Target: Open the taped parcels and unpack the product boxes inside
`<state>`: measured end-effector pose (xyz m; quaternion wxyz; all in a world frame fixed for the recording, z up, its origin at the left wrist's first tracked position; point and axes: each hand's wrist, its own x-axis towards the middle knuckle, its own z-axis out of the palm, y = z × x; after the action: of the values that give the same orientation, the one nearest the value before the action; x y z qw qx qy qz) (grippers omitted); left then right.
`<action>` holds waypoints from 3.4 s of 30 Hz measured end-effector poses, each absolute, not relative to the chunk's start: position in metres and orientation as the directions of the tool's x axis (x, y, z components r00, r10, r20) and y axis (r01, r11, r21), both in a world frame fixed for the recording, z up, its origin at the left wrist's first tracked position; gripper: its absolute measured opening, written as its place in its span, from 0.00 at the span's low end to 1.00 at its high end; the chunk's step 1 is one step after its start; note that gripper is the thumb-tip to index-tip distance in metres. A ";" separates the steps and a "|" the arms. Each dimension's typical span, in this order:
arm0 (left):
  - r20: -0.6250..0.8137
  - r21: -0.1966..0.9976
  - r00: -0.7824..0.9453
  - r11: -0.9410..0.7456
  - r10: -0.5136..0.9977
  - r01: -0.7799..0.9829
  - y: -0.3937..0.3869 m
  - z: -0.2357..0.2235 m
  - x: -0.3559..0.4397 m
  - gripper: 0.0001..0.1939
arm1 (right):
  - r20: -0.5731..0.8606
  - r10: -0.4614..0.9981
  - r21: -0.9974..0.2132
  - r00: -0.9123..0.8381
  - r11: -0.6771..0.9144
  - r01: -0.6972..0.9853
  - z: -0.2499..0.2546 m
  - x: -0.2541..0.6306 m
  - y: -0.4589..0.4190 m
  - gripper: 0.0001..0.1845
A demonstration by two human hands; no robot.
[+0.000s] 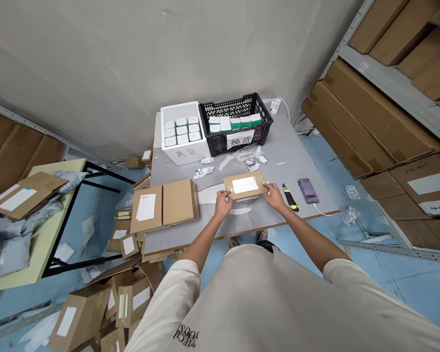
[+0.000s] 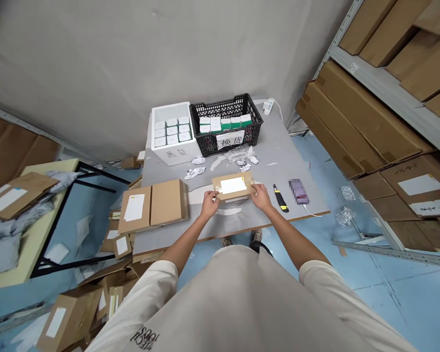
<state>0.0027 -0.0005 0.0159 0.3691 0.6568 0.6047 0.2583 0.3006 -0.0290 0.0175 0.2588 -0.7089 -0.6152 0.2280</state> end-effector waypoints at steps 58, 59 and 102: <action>0.070 0.455 0.293 -0.292 0.953 0.841 -0.039 0.034 0.045 0.31 | -0.203 0.867 -0.492 -0.455 0.311 0.813 0.126 0.296 0.053 0.19; 0.071 0.438 0.312 -0.310 0.948 0.844 -0.039 0.032 0.043 0.31 | -0.223 0.849 -0.432 -0.480 0.355 0.829 0.130 0.285 0.055 0.20; 0.075 0.383 0.391 -0.388 0.917 0.838 -0.036 0.022 0.032 0.37 | -0.392 0.755 -0.033 -0.526 0.560 0.828 0.137 0.215 0.065 0.19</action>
<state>0.0322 -0.0362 0.0216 0.1431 0.8215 0.5342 0.1387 0.2149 0.0650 0.1372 -0.1694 -0.4565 -0.8667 0.1080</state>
